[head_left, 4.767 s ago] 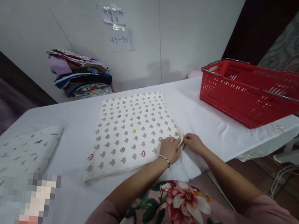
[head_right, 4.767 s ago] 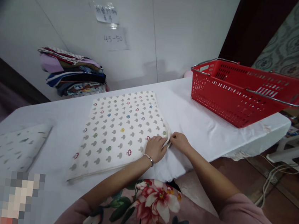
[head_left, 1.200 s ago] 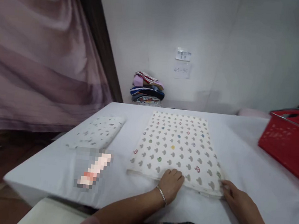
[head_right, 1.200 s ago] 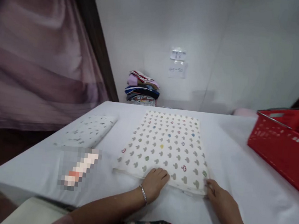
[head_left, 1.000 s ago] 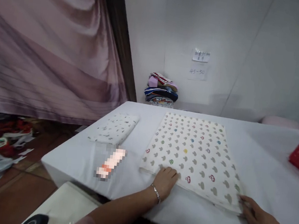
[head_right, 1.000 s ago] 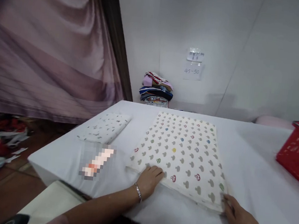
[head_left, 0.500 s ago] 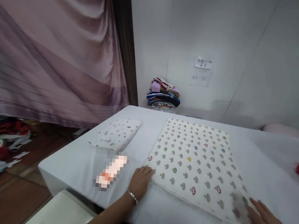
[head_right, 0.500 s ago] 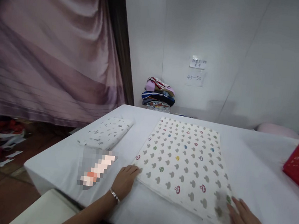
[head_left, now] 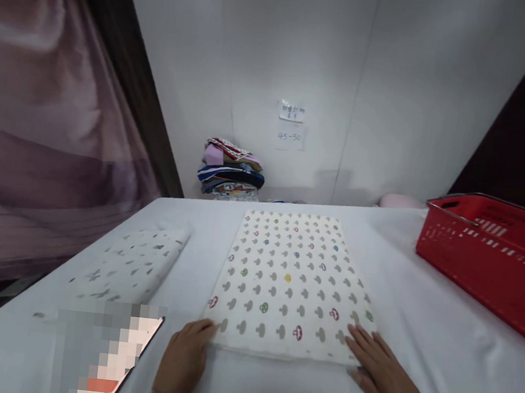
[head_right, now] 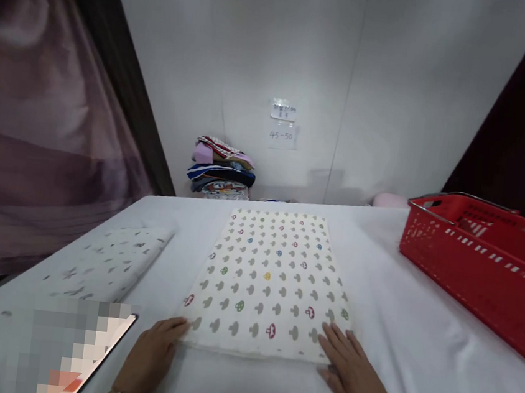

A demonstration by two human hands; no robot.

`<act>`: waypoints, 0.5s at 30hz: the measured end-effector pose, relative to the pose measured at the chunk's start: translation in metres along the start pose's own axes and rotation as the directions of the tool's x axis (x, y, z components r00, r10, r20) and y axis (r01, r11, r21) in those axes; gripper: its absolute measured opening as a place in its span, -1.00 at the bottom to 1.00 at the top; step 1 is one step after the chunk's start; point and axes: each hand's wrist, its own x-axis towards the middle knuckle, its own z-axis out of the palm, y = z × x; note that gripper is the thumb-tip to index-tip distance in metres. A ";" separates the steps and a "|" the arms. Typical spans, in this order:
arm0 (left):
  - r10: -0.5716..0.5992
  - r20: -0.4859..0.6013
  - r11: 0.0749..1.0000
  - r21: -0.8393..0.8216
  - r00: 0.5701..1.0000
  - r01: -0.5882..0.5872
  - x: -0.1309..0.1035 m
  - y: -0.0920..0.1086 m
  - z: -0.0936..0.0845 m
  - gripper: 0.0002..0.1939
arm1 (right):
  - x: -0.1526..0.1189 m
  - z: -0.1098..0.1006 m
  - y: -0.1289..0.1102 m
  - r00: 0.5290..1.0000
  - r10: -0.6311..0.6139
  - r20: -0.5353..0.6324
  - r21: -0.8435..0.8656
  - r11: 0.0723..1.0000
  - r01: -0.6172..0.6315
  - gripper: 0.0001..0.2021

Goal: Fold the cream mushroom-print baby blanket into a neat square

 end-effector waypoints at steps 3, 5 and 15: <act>-0.007 -0.043 0.999 -0.036 0.999 0.006 0.013 0.003 -0.004 -0.55 | 0.005 -0.016 -0.003 0.999 0.035 0.002 0.068 0.997 -0.035 -0.50; 0.051 -0.095 0.996 -0.069 0.994 -0.057 0.028 0.014 -0.007 -0.62 | 0.016 -0.025 0.002 0.989 0.120 -0.091 0.130 0.986 -0.108 -0.53; 0.346 -0.042 0.920 -0.183 0.937 -0.347 0.134 0.140 0.002 -0.66 | 0.150 -0.070 0.085 0.688 0.713 -0.138 0.420 0.671 -0.611 -0.66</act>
